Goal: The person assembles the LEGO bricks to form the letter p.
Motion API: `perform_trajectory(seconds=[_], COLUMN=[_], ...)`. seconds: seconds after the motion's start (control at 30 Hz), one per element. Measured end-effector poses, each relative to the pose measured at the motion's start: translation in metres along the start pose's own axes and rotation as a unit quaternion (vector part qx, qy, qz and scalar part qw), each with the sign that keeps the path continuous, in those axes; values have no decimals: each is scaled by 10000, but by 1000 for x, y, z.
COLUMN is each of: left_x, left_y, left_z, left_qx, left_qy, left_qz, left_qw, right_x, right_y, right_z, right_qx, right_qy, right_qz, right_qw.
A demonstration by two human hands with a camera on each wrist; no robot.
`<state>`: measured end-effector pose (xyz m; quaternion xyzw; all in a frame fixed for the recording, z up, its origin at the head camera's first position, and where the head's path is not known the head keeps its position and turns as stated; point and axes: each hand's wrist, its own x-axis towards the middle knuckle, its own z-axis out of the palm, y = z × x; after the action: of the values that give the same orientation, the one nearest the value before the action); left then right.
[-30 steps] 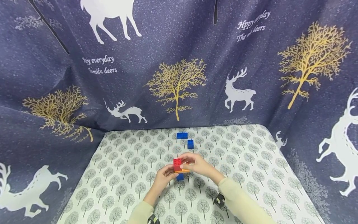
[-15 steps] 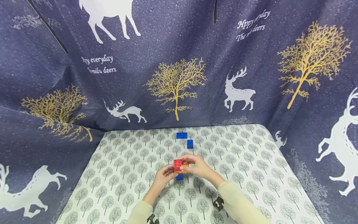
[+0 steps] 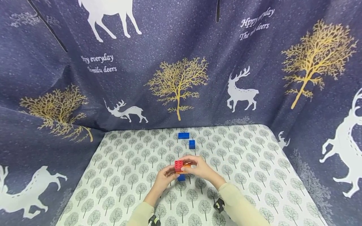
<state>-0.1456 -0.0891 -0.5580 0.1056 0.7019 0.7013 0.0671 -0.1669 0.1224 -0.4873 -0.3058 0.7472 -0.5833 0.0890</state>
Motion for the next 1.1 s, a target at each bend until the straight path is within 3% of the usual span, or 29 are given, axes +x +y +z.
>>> perform_trajectory(seconds=[0.27,0.47,0.77,1.0,1.1], left_x=[0,5,1,4,7], left_y=[-2,-26,-32,-23,-18], left_z=[0,-1,-2,-2,-2], left_qx=[24,25,262,493,488], left_qy=[16,134,14,-77,-137], left_qz=[-9,11,29,-84,-44], left_qw=[10000,9999,9997,9987,9987], right_x=[-1,-3,-7,-6,-5], right_y=[3,3,31,-8,-13], right_z=[5,8,13,8,5], right_qx=[-330,-417,-508,-601,-681], right_qy=[294,485,636,470,420], right_qz=[-174,-7,109,333,455], right_qw=[9989,9979,9966,9965,9958])
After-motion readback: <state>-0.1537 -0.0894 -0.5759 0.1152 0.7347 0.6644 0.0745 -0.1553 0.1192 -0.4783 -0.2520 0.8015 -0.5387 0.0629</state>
